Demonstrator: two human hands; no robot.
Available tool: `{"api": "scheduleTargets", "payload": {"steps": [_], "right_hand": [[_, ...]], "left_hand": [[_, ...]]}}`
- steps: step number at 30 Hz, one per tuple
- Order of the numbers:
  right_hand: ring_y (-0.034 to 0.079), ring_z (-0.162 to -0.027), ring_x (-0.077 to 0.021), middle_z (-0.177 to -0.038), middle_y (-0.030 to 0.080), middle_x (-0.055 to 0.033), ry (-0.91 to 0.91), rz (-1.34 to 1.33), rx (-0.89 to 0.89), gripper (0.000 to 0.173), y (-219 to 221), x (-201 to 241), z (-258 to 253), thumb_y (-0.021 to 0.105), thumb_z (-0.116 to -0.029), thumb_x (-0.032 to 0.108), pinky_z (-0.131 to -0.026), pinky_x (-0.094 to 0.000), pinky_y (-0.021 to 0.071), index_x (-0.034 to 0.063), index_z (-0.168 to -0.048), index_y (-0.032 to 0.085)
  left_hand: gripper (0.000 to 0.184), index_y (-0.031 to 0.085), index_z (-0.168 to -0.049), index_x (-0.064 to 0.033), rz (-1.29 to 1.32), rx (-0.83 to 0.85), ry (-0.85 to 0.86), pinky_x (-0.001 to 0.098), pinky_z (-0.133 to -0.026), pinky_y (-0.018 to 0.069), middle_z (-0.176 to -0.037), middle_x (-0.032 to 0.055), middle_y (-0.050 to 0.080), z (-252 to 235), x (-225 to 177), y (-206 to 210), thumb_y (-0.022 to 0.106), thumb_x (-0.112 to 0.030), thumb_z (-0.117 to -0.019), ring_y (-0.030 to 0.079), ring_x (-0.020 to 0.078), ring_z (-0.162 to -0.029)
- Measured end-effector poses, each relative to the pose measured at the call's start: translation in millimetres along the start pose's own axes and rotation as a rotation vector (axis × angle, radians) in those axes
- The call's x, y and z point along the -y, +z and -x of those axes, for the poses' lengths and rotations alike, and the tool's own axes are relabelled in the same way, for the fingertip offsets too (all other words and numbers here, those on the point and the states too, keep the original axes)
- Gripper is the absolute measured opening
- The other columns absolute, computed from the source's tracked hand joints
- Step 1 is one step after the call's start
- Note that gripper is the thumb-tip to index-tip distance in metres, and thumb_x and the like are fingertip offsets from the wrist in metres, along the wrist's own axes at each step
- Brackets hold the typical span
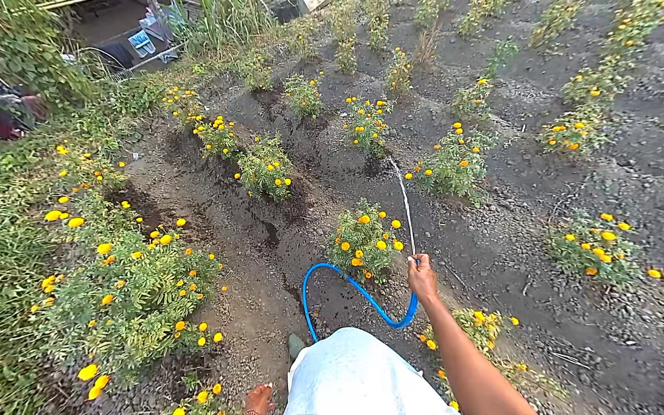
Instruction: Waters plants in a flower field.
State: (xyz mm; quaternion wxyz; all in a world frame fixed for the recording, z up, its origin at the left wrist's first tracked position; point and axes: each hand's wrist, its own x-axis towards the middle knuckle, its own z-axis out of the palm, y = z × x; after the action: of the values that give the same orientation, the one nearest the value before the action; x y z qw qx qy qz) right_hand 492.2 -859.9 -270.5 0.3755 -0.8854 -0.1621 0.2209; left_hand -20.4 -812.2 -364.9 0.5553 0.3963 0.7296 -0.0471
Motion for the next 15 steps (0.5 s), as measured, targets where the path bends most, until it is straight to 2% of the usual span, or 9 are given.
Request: {"api": "scheduleTargets", "payload": {"steps": [3,7,15], "right_hand": [[0.069,-0.088,-0.04,-0.103,0.068,-0.0256,-0.006,0.001,0.02,0.032,1.6,1.8,2.5,0.044,-0.1113,0.02,-0.08,-0.0566,0.0539,0.0001,-0.135,0.052],[0.069,-0.092,-0.0407,-0.103,0.068,-0.0259,-0.026,-0.002,0.006,0.032,2.0,7.2,4.9,0.045,-0.1111,0.021,-0.084,-0.0576,0.0527,0.0001,-0.135,0.052],[0.069,-0.093,-0.0409,-0.103,0.068,-0.0257,-0.025,-0.006,0.005,0.031,1.4,10.4,6.4,0.045,-0.1109,0.02,-0.085,-0.0572,0.0528,-0.0001,-0.134,0.053]], "left_hand": [[0.036,0.059,-0.132,0.0081,0.003,0.0,-0.001,0.0523,-0.096,0.0526,-0.127,0.0301,0.064,-1.7,1.9,0.2,0.052,-0.019,-0.1091,0.066,0.0389,-0.111],[0.036,0.057,-0.133,0.0086,0.057,0.003,-0.01,0.0539,-0.091,0.0539,-0.127,0.0313,0.062,-17.7,15.1,1.6,0.051,-0.018,-0.1092,0.066,0.0407,-0.11],[0.035,0.058,-0.132,0.0082,0.046,0.001,-0.005,0.052,-0.093,0.0528,-0.127,0.0296,0.063,3.2,1.9,-4.0,0.052,-0.018,-0.1093,0.066,0.0372,-0.11]]}}
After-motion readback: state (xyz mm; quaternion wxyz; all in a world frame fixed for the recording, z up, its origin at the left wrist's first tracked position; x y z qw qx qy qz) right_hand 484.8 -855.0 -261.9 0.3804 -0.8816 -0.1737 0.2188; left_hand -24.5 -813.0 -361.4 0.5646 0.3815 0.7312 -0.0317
